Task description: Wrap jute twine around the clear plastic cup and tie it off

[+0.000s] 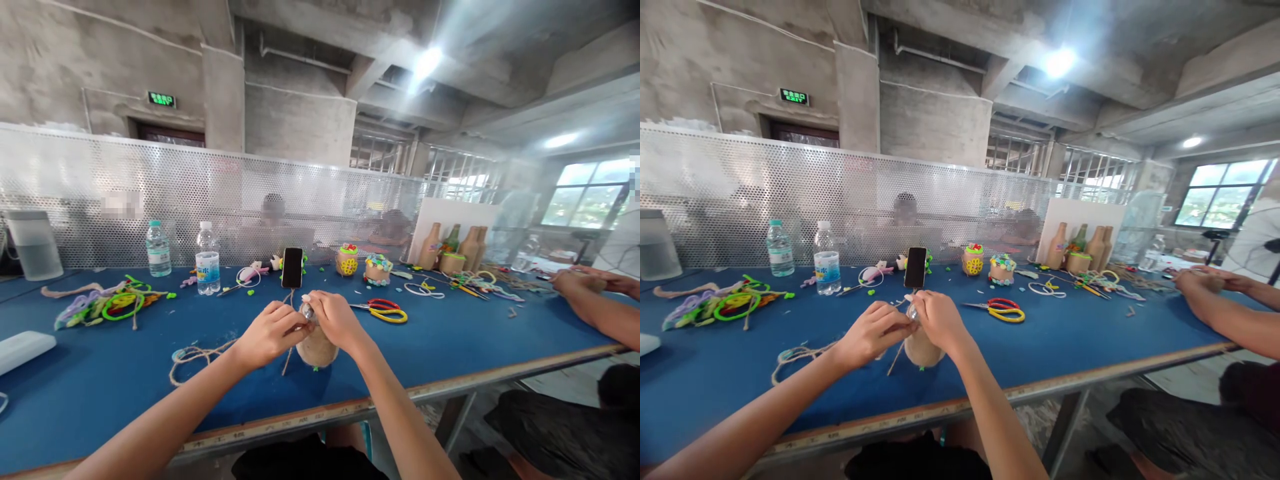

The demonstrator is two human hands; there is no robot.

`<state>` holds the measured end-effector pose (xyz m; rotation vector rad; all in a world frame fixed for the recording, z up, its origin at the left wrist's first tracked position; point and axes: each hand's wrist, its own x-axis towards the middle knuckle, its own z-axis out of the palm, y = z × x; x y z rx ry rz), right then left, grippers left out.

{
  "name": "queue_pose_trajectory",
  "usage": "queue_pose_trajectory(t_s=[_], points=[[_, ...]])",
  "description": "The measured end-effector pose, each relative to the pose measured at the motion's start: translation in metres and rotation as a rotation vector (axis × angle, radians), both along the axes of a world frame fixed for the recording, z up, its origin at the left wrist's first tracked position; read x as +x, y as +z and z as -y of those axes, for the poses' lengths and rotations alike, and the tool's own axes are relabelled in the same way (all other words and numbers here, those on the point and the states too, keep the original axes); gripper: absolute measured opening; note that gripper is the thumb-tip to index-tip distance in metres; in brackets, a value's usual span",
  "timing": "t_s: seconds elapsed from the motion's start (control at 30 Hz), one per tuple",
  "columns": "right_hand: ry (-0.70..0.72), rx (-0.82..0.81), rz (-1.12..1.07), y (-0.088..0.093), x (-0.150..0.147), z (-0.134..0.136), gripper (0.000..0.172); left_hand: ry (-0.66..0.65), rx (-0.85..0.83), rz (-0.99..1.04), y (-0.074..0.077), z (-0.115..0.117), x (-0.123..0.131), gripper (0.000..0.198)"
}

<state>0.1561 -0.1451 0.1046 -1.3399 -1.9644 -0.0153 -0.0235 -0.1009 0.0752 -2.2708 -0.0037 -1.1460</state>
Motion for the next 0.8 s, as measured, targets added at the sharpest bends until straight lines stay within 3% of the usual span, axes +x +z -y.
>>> queue_pose_trajectory(t_s=[0.17,0.23,0.3,0.37,0.43,0.8], points=[[0.186,-0.195,-0.23,0.01,0.012,-0.002,0.077,-0.026,-0.072,0.052,-0.009,-0.002,0.008,0.015],[0.076,-0.094,-0.181,0.011,0.006,-0.001,0.076,-0.015,-0.094,0.043,-0.01,-0.002,0.009,0.015],[-0.123,0.013,-0.056,0.009,-0.003,0.0,0.067,0.001,-0.102,0.032,-0.01,-0.001,0.009,0.015],[-0.277,0.027,0.078,0.006,-0.01,0.0,0.059,0.001,-0.081,0.03,-0.009,0.0,0.008,0.013],[-0.311,0.012,0.155,0.003,-0.012,0.0,0.054,-0.011,-0.074,0.036,-0.007,0.0,0.007,0.012],[0.017,0.109,0.092,0.003,0.009,-0.005,0.052,-0.046,-0.065,0.066,-0.004,-0.006,-0.002,0.017]])
